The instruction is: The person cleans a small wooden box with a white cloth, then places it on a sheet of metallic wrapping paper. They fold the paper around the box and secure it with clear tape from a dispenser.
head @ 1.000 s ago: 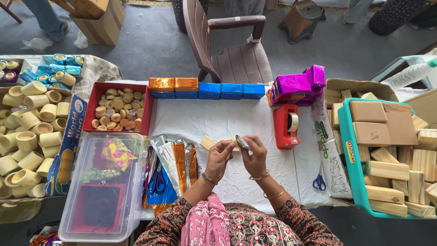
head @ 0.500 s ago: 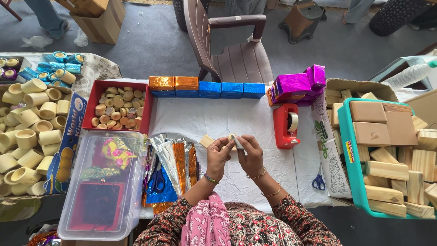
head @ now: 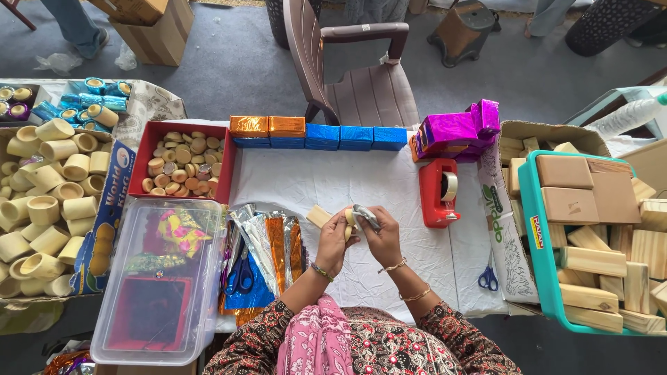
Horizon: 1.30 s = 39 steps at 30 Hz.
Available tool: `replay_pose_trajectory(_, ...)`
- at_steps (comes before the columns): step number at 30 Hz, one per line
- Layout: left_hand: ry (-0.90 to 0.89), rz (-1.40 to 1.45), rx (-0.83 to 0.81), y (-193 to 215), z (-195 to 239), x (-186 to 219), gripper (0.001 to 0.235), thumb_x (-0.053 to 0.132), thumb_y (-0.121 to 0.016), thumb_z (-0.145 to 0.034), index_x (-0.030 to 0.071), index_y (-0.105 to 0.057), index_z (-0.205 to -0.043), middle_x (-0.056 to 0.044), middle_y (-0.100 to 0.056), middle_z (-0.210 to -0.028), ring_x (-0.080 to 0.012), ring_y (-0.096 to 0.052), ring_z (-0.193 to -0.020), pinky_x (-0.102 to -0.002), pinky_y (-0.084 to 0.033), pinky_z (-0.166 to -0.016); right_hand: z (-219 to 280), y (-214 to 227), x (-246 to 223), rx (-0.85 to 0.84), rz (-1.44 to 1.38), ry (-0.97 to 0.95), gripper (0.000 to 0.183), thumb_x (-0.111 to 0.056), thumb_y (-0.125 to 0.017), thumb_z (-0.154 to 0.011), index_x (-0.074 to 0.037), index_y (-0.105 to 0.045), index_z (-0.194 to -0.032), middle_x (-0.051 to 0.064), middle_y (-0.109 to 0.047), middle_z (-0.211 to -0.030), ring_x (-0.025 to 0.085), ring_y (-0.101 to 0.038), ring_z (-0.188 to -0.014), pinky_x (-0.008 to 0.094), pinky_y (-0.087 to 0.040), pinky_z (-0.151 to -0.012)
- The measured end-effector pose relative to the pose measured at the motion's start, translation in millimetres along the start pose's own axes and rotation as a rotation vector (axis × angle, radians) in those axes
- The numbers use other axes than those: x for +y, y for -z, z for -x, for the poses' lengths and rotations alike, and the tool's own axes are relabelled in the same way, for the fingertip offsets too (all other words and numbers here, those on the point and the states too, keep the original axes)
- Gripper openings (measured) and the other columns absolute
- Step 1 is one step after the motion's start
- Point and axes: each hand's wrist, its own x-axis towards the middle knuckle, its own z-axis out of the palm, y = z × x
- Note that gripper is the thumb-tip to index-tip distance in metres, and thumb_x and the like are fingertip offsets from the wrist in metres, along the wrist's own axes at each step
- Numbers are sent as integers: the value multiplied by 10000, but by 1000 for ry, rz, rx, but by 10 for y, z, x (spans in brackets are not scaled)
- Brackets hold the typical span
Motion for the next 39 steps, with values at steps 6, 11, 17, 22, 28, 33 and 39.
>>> replay_pose_trajectory(6,-46,58,-159,282,-212,-212,327,333,-547,-1079,51,-685,-1173,41,-550,-764,-36,-478,-618,-199,-433,-526,-69,21,-193,35,284,225,206,-95,-721,-925,-20,-734,-1116,92,-710,-1006,196,-701,-821,298,-540,-697)
replay_pose_trajectory(11,-2,63,-207,89,-80,51,323,341,-564,-1053,52,-666,-1154,60,-588,-837,-31,-452,-643,-195,-408,-545,-157,101,-184,-19,249,246,205,-60,-708,-924,-15,-727,-1123,99,-705,-1030,201,-722,-854,306,-562,-730)
replay_pose_trajectory(17,6,20,-242,124,-88,157,332,337,-613,-1032,79,-669,-1234,81,-565,-847,-19,-458,-681,-184,-412,-581,-180,193,-222,-119,192,269,235,11,-699,-892,-21,-714,-1124,102,-701,-1046,201,-727,-874,300,-577,-731)
replay_pose_trajectory(22,44,-124,-258,191,-30,132,382,321,-661,-1007,63,-681,-1288,91,-598,-864,-1,-445,-650,-170,-388,-570,-217,405,-401,-278,336,452,308,74,-677,-834,-45,-717,-1116,118,-676,-1060,211,-709,-888,291,-578,-742)
replay_pose_trajectory(28,-105,-306,-187,-23,33,3,426,228,-763,-928,64,-678,-1313,13,-718,-969,-12,-525,-682,-182,-402,-553,-182,513,93,-195,185,202,212,2,-730,-860,-47,-715,-1065,37,-729,-968,161,-702,-891,275,-568,-766)
replay_pose_trajectory(33,-837,-1150,-245,-237,206,223,476,228,-773,-910,29,-651,-1325,-108,-730,-1149,-151,-706,-918,-287,-591,-771,-130,586,705,-325,-711,-601,60,-41,-705,-973,-25,-698,-1031,14,-678,-851,110,-605,-742,269,-488,-629)
replay_pose_trajectory(39,-24,-179,-283,523,-346,-526,398,223,-781,-1073,-69,-699,-1330,-14,-627,-925,-55,-511,-697,-195,-417,-575,-165,662,147,-213,204,483,238,30,-738,-856,-62,-681,-1068,77,-686,-949,168,-680,-809,284,-542,-698)
